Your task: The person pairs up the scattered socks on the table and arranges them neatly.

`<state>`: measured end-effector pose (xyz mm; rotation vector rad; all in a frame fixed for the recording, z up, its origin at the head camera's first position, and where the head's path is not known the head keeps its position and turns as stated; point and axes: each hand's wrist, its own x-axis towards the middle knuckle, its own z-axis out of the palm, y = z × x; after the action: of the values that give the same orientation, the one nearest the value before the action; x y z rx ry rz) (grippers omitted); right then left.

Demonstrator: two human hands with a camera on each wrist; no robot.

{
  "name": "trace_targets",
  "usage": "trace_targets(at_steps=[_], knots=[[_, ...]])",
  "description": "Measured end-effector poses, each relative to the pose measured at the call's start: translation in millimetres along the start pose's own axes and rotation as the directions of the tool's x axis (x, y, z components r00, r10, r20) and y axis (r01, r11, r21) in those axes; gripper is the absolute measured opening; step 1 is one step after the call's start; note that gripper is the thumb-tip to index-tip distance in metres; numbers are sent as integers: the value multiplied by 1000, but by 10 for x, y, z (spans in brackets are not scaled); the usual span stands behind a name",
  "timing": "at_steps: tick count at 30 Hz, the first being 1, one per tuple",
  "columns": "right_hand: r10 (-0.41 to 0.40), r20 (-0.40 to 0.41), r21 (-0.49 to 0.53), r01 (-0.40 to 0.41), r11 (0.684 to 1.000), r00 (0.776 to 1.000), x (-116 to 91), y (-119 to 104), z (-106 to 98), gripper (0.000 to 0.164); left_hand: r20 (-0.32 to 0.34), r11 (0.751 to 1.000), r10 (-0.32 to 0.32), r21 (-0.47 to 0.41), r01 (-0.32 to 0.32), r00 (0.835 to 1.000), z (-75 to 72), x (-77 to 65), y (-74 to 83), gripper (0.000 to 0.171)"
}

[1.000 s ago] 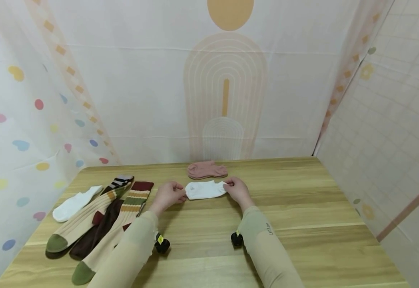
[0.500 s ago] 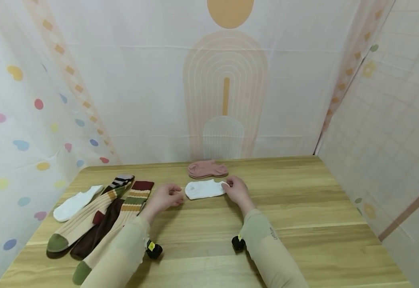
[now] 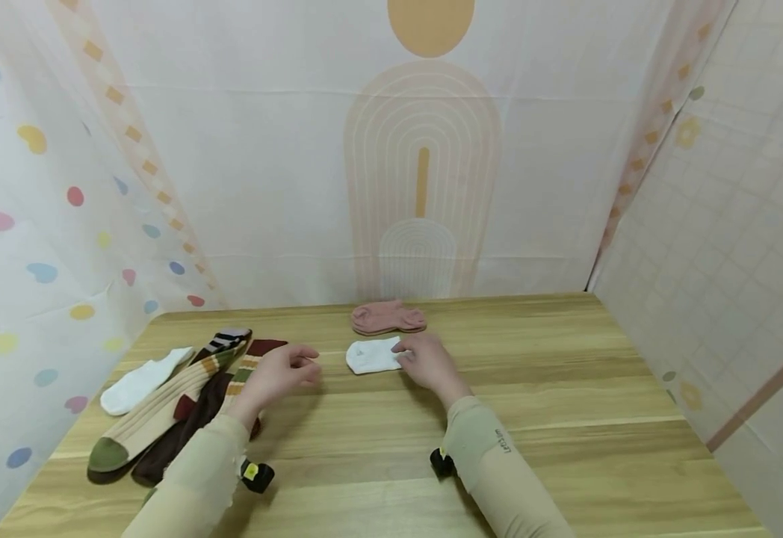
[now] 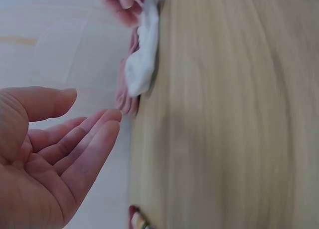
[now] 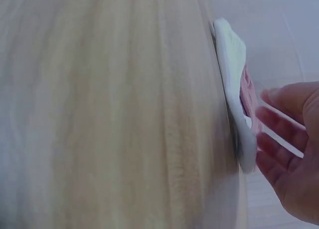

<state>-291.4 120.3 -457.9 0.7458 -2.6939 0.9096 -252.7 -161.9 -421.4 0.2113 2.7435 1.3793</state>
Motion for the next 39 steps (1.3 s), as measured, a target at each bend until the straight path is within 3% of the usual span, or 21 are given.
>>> trace_targets(at_steps=[9,14,17,23,26,32,39], knots=[[-96,118,40,92,995,988,-40,-10,-49,15,2,999,-3,45,3,1000,-364,-189,-126,37],[-81,149,28,78,997,986,-32,-5,-37,17,-36,995,-34,97,37,999,-513,-305,-217,38],[-78,156,-16,82,997,985,-29,1,-25,17,-50,991,-11,135,18,999,-587,-371,-278,37],[-73,166,-65,85,994,983,-37,20,-12,18,-40,996,17,91,-13,999,-770,-482,-433,43],[-76,165,-61,87,994,983,-28,43,-1,18,-75,997,36,65,-31,997,-872,-533,-498,41],[-17,157,1,17,1000,987,-34,18,-16,19,-134,998,22,61,-14,991,-1046,-627,-551,40],[73,92,67,-79,995,993,-46,-59,-11,19,-183,993,-24,111,45,983,-1180,-696,-644,42]])
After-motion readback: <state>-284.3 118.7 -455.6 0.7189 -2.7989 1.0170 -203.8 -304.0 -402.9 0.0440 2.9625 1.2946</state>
